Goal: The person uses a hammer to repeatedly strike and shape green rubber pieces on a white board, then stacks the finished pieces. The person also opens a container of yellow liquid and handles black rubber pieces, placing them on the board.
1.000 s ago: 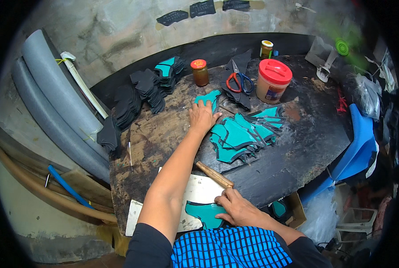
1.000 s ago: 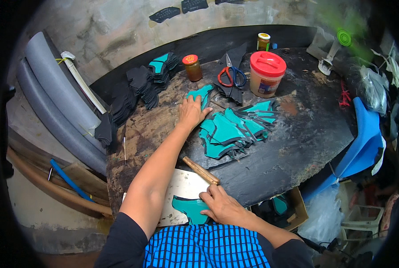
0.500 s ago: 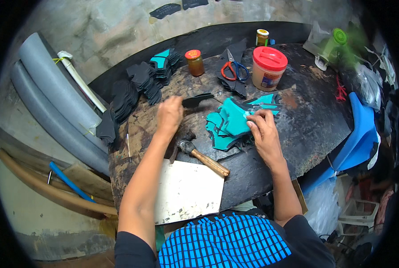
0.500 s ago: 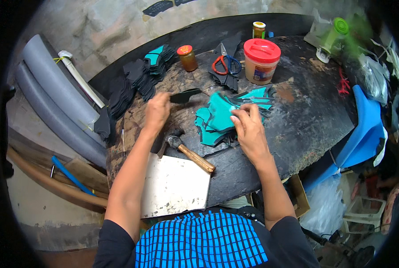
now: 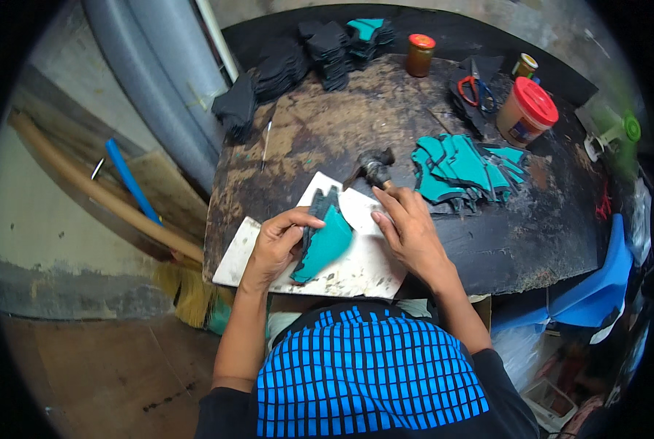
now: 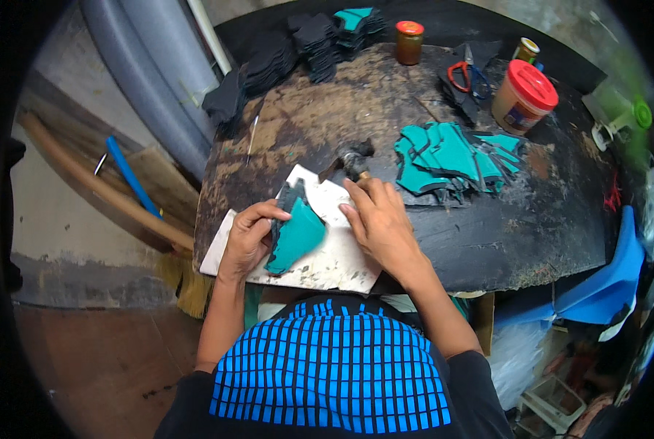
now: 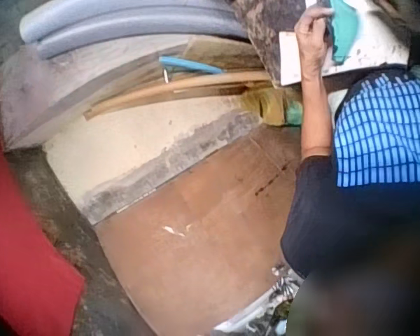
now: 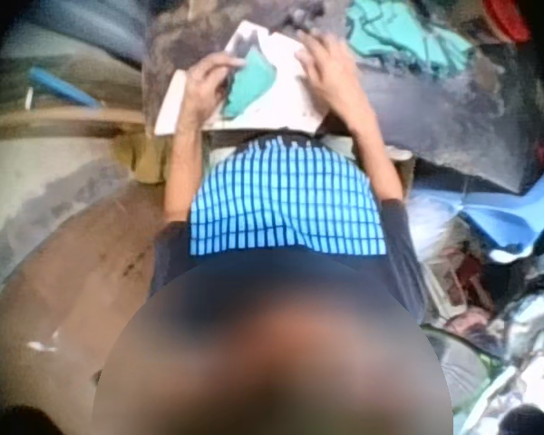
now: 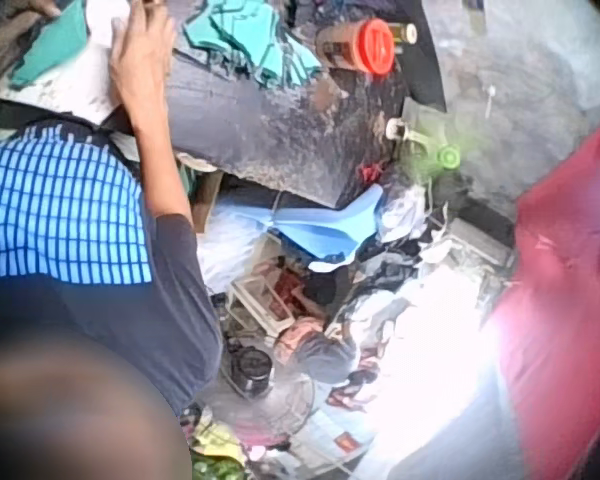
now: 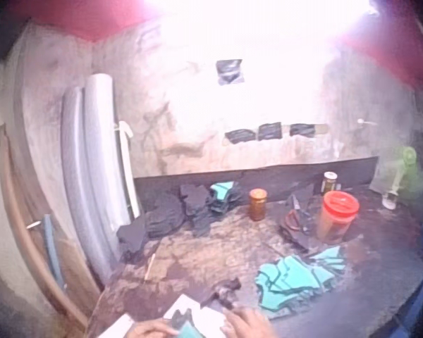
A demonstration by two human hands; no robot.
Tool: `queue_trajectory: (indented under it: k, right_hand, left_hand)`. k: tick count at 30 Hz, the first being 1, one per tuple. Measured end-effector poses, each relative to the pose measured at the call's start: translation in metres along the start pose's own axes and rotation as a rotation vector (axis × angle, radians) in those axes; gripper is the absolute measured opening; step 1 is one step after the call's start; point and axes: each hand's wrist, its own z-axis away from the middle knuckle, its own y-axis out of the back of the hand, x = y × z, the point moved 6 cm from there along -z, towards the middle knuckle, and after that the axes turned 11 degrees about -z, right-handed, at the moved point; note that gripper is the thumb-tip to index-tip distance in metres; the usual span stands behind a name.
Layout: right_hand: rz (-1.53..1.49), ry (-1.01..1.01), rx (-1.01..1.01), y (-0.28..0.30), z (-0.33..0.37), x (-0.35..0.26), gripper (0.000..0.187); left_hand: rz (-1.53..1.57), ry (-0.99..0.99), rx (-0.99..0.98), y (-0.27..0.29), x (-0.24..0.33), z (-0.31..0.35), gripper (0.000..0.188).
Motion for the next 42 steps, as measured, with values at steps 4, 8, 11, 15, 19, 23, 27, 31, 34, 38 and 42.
queue_trajectory:
  k: [4, 8, 11, 15, 19, 23, 27, 31, 34, 38, 42]
  right_hand:
    - [-0.15, -0.087, -0.219, -0.033, 0.001, -0.022, 0.048]
    - [-0.33, -0.392, -0.269, -0.048, 0.009, -0.017, 0.037]
    - [-0.407, -0.381, -0.181, -0.053, 0.014, -0.018, 0.029]
    - [-0.428, -0.148, 0.035, -0.045, 0.015, -0.026, 0.02]
    - [-0.798, -0.279, 0.296, -0.012, -0.004, 0.006, 0.019]
    - [-0.401, -0.257, 0.399, 0.013, -0.046, 0.038, 0.044]
    - [0.442, -0.22, -0.11, -0.001, -0.034, 0.043, 0.06]
    - [0.388, -0.224, -0.095, -0.004, -0.008, 0.042, 0.055]
    - [0.253, -0.238, -0.043, 0.008, -0.013, 0.038, 0.062]
    - [-0.212, -0.532, -0.127, 0.023, -0.026, 0.033, 0.072]
    - [-0.478, -0.773, -0.319, 0.016, -0.018, 0.015, 0.077]
  left_hand:
    - [-0.023, 0.103, 0.0, -0.007, -0.005, 0.017, 0.025]
    - [-0.056, 0.09, 0.041, -0.014, -0.005, 0.021, 0.026]
    - [0.016, 0.128, 0.085, -0.012, -0.013, 0.022, 0.033]
    - [0.047, 0.148, 0.106, -0.004, -0.02, 0.023, 0.036]
    - [-0.165, 0.108, 0.174, 0.012, -0.01, 0.024, 0.035]
    - [-0.42, 0.21, 0.018, -0.004, -0.012, 0.029, 0.029]
    - [-0.837, -0.217, 0.192, -0.045, -0.001, 0.036, 0.034]
    - [-1.157, -0.349, 0.176, -0.066, -0.004, 0.042, 0.032]
    - [-1.17, -0.334, 0.167, -0.066, -0.004, 0.04, 0.032]
    - [-1.169, -0.31, 0.161, -0.067, -0.004, 0.039, 0.029]
    - [-1.247, -0.394, 0.159, -0.07, -0.002, 0.042, 0.029]
